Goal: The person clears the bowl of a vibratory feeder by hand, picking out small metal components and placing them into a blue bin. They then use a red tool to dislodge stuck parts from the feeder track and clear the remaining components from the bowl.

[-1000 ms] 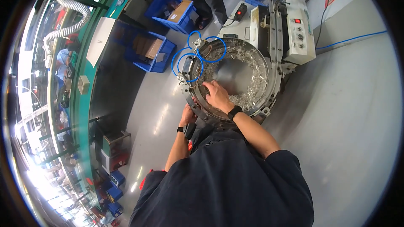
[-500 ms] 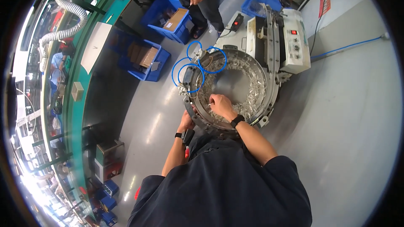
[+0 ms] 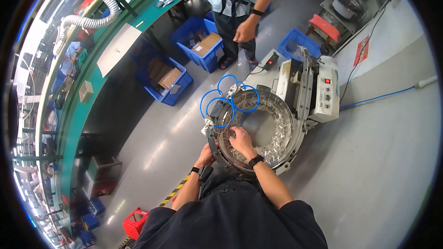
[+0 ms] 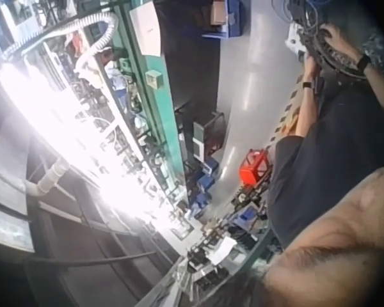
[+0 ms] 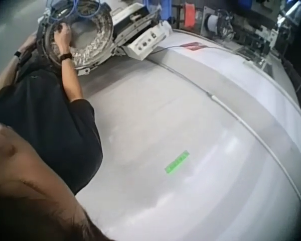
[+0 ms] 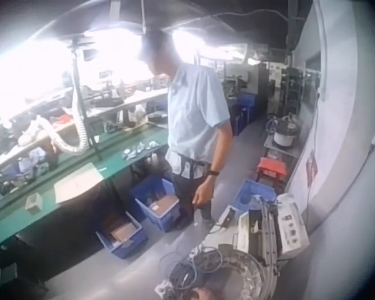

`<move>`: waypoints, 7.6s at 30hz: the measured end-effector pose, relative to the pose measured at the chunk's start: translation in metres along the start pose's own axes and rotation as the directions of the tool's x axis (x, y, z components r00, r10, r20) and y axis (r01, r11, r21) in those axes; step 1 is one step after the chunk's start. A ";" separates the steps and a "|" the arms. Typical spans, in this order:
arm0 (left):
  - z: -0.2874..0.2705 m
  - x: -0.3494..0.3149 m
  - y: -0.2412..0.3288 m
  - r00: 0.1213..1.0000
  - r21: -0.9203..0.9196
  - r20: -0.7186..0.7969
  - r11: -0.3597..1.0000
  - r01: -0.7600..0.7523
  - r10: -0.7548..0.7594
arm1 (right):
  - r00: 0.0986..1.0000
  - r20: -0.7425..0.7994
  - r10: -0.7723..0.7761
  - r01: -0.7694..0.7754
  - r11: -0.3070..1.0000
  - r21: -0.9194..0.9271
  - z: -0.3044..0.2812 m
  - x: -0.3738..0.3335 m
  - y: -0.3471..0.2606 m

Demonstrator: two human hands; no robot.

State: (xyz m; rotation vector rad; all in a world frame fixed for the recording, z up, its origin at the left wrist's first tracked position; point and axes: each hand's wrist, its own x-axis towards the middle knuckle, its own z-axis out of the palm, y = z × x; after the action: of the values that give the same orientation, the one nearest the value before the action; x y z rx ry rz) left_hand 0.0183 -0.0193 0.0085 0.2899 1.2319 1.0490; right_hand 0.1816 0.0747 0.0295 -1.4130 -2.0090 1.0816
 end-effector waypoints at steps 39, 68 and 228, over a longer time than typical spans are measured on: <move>-0.002 -0.008 -0.005 0.989 -0.034 0.087 0.992 0.125 -0.122 | 0.998 0.041 -0.053 0.046 0.987 0.155 0.002 -0.023 -0.031; 0.001 -0.001 0.001 0.997 -0.069 0.030 0.995 0.073 -0.071 | 0.999 0.042 0.029 -0.028 1.000 -0.014 -0.009 -0.025 -0.018; -0.034 0.043 -0.034 0.989 0.139 -0.051 0.981 -0.133 0.141 | 0.990 -0.138 -0.017 0.041 0.984 0.173 0.015 0.009 -0.008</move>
State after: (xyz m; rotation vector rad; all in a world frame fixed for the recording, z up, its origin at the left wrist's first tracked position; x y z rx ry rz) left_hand 0.0041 -0.0147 -0.0541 0.4558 1.3553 1.1009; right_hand 0.1633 0.0764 0.0263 -1.3251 -1.7871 1.0896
